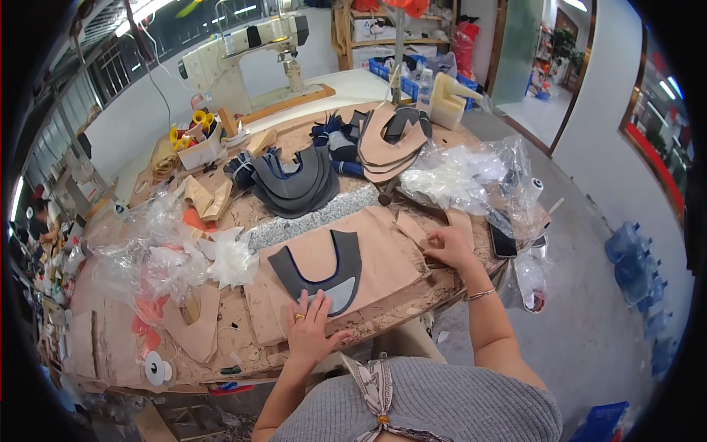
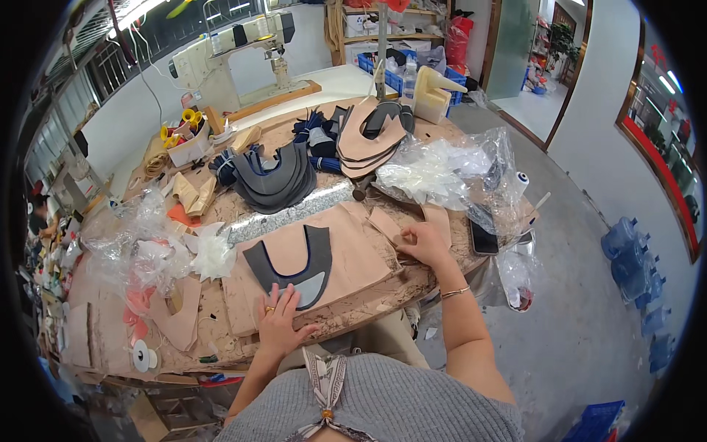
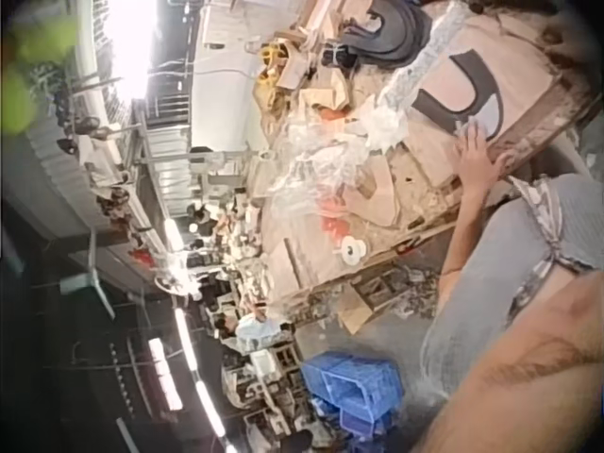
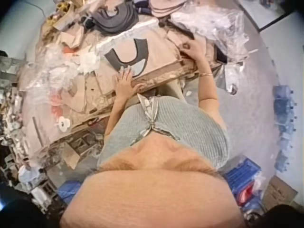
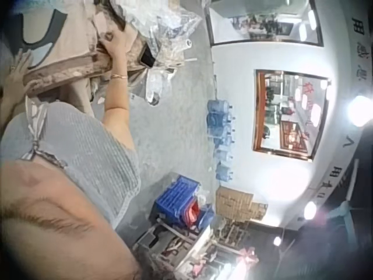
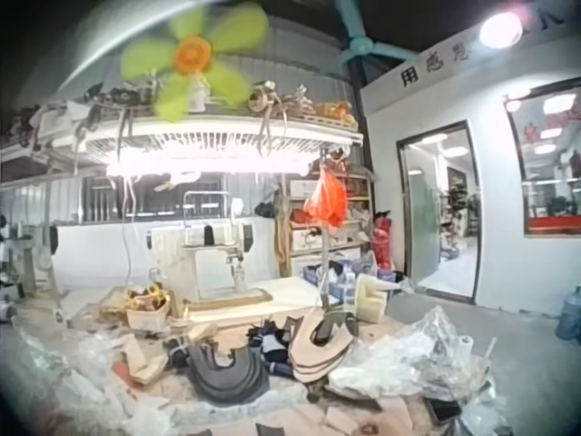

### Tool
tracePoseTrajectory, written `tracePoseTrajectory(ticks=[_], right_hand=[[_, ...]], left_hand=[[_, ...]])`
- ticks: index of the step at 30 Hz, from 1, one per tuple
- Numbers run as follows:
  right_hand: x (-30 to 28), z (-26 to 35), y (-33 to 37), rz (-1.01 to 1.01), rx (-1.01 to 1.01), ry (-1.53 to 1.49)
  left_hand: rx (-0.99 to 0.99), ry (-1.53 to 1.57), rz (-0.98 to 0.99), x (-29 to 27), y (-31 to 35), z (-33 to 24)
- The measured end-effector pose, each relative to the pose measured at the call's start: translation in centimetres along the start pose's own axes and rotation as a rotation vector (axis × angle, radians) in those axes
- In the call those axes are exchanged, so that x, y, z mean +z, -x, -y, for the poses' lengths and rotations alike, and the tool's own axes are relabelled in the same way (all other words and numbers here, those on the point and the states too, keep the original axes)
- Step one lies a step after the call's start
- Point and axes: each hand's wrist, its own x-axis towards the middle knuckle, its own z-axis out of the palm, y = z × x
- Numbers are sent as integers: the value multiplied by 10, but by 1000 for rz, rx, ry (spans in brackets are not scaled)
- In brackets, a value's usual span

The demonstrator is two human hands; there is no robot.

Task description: The person assembles shoe components by hand at a workbench. They repeatedly pick up beige and dark grey curved pieces, align them, and place white foam inserts between the layers. The person handles the parts one at a time, smoothing the foam and stacking the assembled units on the table.

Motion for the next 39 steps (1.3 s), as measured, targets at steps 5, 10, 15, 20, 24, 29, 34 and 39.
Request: tracePoseTrajectory(ticks=[5, 10, 15, 20, 24, 29, 34, 39], right_hand=[[9, -29, -5, 9, -74, -217], [1, -26, -7, -200, -39, -145], [-39, 8, -20, -741, 36, -31], [-45, 133, 0, -442, -222, 16], [5, 178, 53, 41, -585, -197], [2, 142, 83, 353, -62, -404], [53, 157, 62, 258, 686, -1548], [63, 160, 19, 203, 146, -1172]], left_hand=[[40, 33, -67, 4, 6, 5], [3, 225, -193, 2, 6, 6], [50, 428, -350, 0, -4, -7], [-109, 1275, -4, 9, -46, -45], [-439, 2140, 114, 8, -68, -76], [-593, 2157, -31, -9, -58, -56], [-432, 2051, 49, -32, -76, -31], [-407, 1157, 68, -69, -91, 11]])
